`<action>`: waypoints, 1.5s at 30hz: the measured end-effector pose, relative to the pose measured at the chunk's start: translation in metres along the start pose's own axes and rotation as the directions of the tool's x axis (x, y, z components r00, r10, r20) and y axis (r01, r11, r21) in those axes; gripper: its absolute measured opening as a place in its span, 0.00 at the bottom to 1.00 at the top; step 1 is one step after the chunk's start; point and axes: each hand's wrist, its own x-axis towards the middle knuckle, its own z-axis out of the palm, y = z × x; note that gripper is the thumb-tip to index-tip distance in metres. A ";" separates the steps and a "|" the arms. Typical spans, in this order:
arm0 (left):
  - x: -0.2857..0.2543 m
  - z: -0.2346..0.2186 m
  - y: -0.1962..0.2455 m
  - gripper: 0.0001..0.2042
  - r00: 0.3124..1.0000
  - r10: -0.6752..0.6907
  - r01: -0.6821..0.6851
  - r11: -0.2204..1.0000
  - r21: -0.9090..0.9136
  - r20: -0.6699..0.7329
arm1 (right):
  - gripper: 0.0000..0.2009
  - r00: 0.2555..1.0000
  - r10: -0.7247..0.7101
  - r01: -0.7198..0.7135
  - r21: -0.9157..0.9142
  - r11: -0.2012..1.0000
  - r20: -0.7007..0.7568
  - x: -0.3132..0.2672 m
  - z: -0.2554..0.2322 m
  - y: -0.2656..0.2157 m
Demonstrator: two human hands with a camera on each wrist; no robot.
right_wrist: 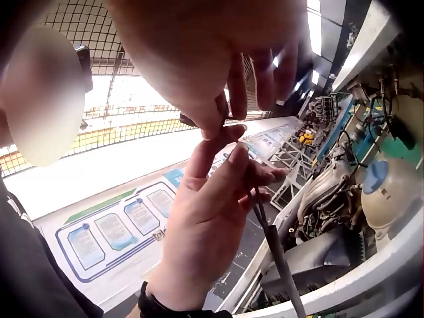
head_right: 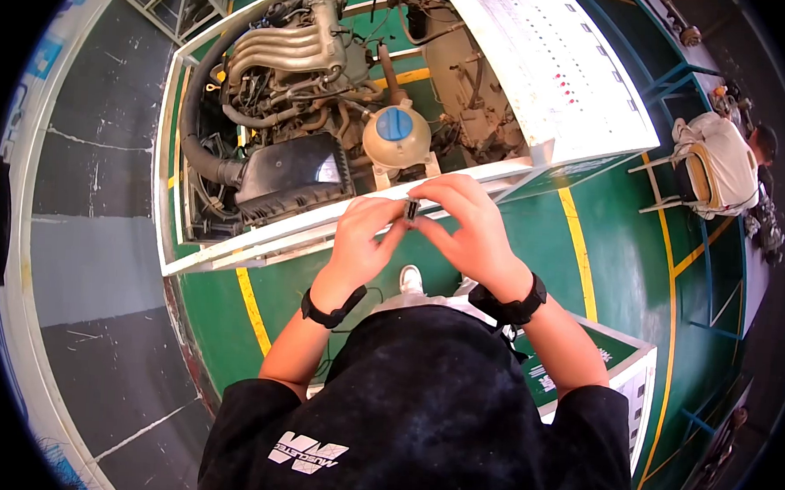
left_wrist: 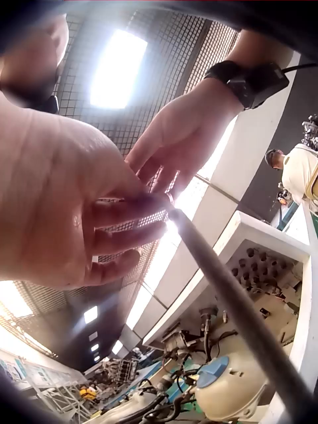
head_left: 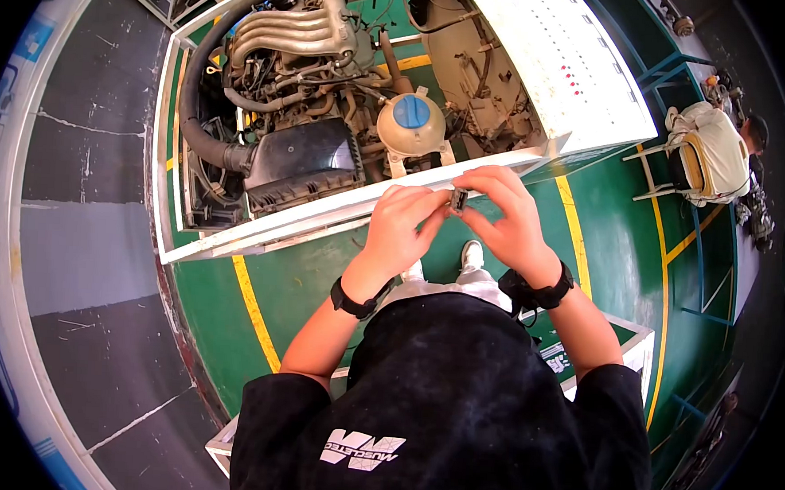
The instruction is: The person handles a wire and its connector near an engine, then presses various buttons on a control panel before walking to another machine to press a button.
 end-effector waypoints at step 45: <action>0.005 0.032 0.014 0.06 0.888 -0.253 0.393 0.851 -0.348 0.384 | 0.21 0.791 0.502 -0.465 -0.188 0.865 0.350 0.030 -0.006 0.060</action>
